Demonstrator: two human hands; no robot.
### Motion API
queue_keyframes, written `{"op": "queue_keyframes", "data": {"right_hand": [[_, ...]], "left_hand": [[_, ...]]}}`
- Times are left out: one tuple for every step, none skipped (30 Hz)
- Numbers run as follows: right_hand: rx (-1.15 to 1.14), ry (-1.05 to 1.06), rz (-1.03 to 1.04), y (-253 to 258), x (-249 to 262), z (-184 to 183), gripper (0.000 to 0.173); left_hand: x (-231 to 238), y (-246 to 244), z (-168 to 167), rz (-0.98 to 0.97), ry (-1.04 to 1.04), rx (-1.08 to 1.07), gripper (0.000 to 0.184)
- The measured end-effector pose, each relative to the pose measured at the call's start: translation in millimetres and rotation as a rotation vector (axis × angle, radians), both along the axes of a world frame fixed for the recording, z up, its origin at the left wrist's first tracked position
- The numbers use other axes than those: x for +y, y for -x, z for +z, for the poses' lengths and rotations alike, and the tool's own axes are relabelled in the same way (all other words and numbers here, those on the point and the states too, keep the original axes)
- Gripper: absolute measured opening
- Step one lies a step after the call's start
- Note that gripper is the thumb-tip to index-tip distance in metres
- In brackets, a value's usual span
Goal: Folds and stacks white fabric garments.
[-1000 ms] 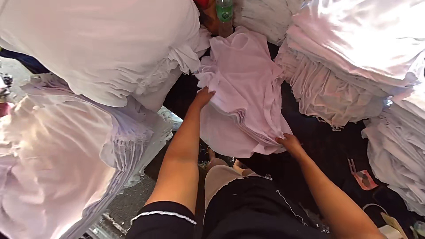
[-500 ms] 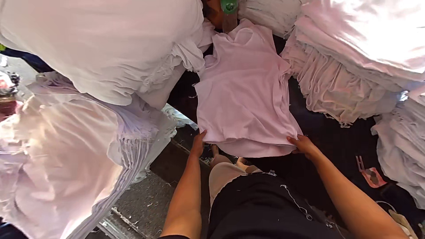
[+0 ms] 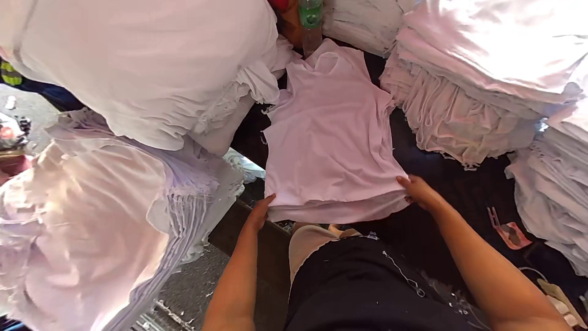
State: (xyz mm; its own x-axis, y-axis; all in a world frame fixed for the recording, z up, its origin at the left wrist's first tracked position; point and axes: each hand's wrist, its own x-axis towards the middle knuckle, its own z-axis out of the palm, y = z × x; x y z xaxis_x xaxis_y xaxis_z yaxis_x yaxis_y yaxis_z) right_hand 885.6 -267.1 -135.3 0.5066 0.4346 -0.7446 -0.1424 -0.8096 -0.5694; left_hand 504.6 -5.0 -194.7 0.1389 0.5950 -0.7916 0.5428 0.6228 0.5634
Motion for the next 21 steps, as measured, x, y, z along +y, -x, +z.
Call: {"op": "queue_keyframes", "data": {"right_hand": [[-0.035,-0.098,-0.002,-7,1,13,0.039],[-0.068,-0.193,-0.021,-14,0,23,0.036],[-0.105,-0.262,-0.039,-22,-3,28,0.033],[-0.142,-0.298,-0.055,-28,-7,28,0.032],[-0.167,-0.288,-0.060,-33,-13,22,0.034],[-0.176,-0.232,-0.042,-36,-20,10,0.041],[-0.165,-0.143,-0.007,-36,-28,-5,0.049],[-0.135,-0.040,0.029,-32,-36,-23,0.055],[-0.115,0.050,0.057,-27,-43,-39,0.056],[-0.125,0.107,0.092,-20,-47,-52,0.052],[-0.158,0.143,0.130,-14,-50,-61,0.049],[-0.212,0.157,0.152,-9,-52,-64,0.048],[-0.268,0.156,0.161,-5,-53,-66,0.050],[-0.310,0.153,0.152,-1,-53,-67,0.053],[-0.328,0.151,0.138,1,-54,-67,0.055],[-0.322,0.141,0.128,2,-55,-67,0.055],[-0.292,0.124,0.124,2,-56,-68,0.054],[-0.251,0.108,0.122,2,-56,-69,0.053],[-0.213,0.096,0.119,0,-56,-70,0.051],[-0.165,0.089,0.111,-3,-55,-71,0.049],[-0.108,0.071,0.084,-7,-52,-68,0.048]], "left_hand": [[1,-2,9,0.019,-0.042,-0.021,0.046],[2,-3,16,0.047,-0.084,-0.056,0.043],[2,-2,18,0.089,-0.125,-0.109,0.040],[0,1,17,0.137,-0.159,-0.165,0.039],[-4,4,14,0.179,-0.181,-0.199,0.039],[-11,6,10,0.203,-0.182,-0.202,0.039],[-18,7,7,0.206,-0.154,-0.188,0.042],[-26,7,4,0.196,-0.103,-0.162,0.044],[-33,4,1,0.177,-0.056,-0.127,0.045],[-37,1,-3,0.158,-0.029,-0.092,0.045],[-41,-1,-6,0.145,-0.024,-0.057,0.045],[-43,-3,-9,0.128,-0.044,-0.031,0.044],[-43,-3,-12,0.107,-0.088,-0.012,0.043],[-44,-4,-12,0.086,-0.150,-0.006,0.042],[-46,-5,-10,0.069,-0.221,-0.016,0.041],[-49,-5,-10,0.068,-0.275,-0.037,0.039],[-53,-5,-11,0.070,-0.300,-0.049,0.039],[-58,-4,-13,0.063,-0.293,-0.031,0.039],[-61,-4,-14,0.035,-0.266,0.022,0.041],[-61,-5,-14,-0.015,-0.228,0.095,0.044],[-56,-9,-11,-0.075,-0.198,0.167,0.048]]}}
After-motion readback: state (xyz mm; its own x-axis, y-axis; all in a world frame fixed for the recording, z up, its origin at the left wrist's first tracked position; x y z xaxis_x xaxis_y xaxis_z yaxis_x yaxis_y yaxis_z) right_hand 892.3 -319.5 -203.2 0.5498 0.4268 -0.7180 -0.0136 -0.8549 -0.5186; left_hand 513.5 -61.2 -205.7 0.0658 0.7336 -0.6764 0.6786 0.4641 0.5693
